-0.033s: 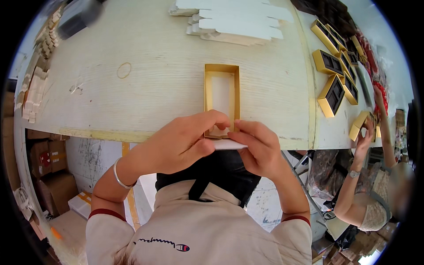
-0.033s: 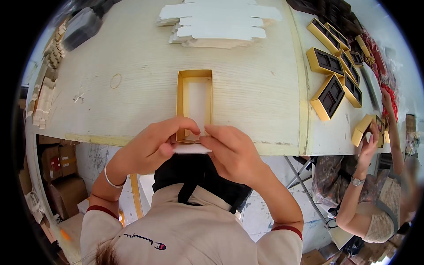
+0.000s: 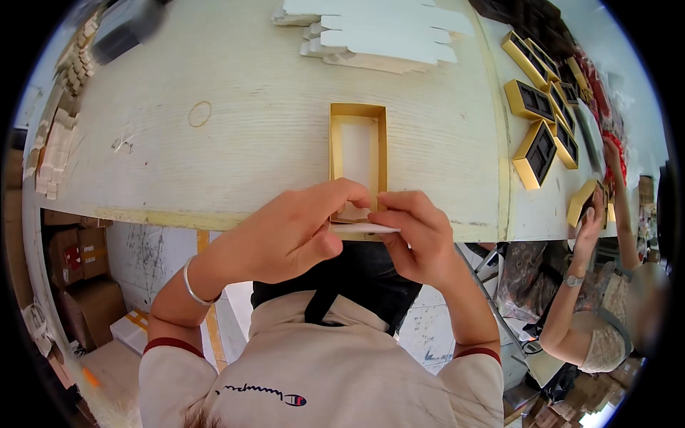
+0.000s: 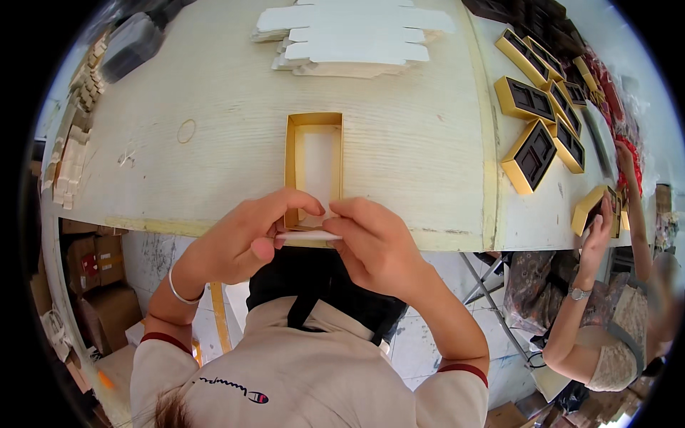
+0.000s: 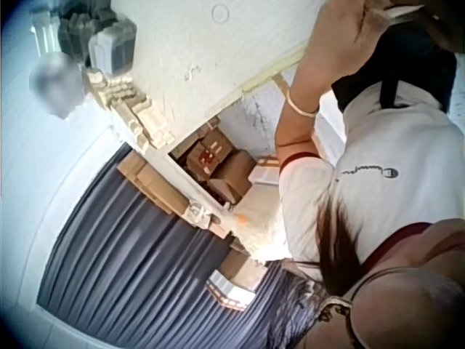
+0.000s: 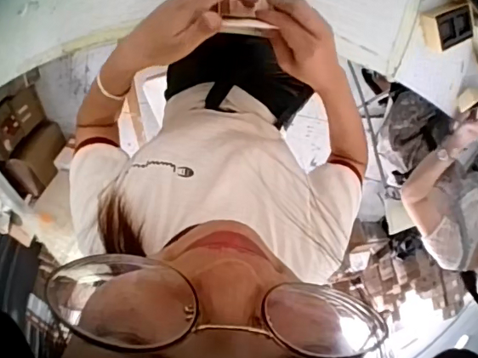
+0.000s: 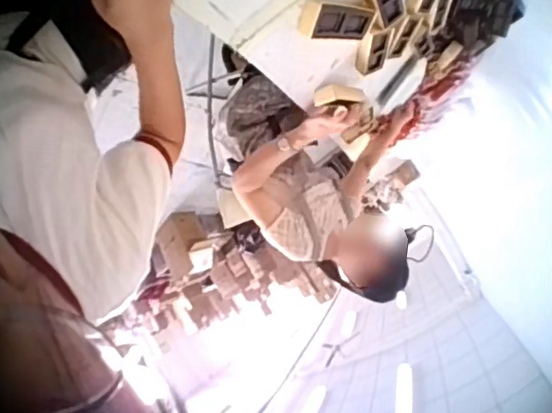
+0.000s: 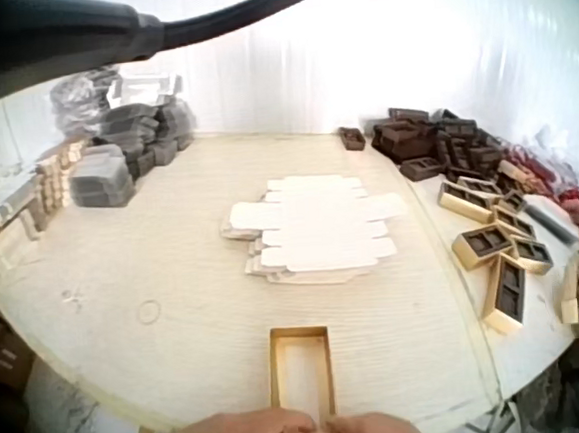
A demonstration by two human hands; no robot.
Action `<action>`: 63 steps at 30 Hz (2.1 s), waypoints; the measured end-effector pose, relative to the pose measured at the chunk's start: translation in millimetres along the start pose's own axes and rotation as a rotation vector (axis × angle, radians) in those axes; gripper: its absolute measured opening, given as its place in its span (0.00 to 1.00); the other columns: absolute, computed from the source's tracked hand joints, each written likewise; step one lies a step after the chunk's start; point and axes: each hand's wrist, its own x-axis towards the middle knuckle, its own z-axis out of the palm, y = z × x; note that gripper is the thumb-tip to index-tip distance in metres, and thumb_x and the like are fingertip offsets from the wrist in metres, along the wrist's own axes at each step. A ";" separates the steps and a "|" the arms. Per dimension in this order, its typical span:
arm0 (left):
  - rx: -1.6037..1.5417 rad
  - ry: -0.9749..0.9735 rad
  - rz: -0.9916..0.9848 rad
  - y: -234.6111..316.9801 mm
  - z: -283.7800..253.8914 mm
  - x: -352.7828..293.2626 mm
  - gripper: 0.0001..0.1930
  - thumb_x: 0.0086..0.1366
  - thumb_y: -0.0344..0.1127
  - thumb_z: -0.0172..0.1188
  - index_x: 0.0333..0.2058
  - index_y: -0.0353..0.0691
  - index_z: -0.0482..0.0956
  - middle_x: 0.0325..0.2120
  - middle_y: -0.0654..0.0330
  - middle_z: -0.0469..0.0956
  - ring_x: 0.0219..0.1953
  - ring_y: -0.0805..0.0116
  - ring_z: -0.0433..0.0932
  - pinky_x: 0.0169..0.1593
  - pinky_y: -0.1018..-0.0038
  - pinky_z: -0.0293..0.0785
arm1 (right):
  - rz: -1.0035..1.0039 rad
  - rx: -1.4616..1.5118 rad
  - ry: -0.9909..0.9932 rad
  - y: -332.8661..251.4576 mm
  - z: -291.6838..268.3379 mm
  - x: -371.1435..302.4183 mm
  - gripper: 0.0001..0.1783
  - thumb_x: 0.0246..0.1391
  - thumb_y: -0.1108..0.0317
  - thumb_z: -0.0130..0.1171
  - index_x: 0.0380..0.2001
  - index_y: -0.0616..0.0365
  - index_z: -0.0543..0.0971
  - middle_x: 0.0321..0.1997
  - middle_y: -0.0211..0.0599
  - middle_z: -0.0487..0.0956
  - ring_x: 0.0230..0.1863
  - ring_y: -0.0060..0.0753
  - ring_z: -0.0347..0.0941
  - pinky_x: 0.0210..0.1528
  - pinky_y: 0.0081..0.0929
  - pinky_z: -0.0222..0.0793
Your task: The person folds flat cardboard pieces into small rectangular boxes by hand. They repeatedly pick up a piece, fold the sides, and place the finished box on the table.
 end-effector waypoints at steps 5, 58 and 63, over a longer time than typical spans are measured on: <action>0.015 0.259 0.110 -19.1 27.5 -4.0 0.10 0.69 0.29 0.50 0.47 0.36 0.66 0.41 0.52 0.76 0.34 0.63 0.78 0.35 0.74 0.74 | 0.224 0.276 -0.001 -2.0 2.4 5.0 0.14 0.44 0.87 0.60 0.37 0.64 0.76 0.37 0.42 0.72 0.29 0.36 0.72 0.28 0.26 0.68; 0.616 0.192 0.123 -1.3 23.9 0.7 0.03 0.58 0.26 0.60 0.30 0.34 0.75 0.25 0.54 0.72 0.24 0.54 0.73 0.27 0.67 0.70 | 0.092 -0.014 -0.361 -0.8 -10.1 22.9 0.10 0.43 0.81 0.61 0.33 0.64 0.76 0.37 0.41 0.70 0.35 0.42 0.70 0.37 0.32 0.70; 0.672 0.153 0.063 2.4 24.7 -2.5 0.05 0.52 0.23 0.59 0.26 0.34 0.71 0.24 0.54 0.70 0.23 0.56 0.72 0.26 0.67 0.71 | 0.091 -0.128 -0.329 -8.5 1.0 26.4 0.10 0.39 0.81 0.58 0.29 0.62 0.72 0.32 0.39 0.68 0.31 0.42 0.70 0.31 0.33 0.69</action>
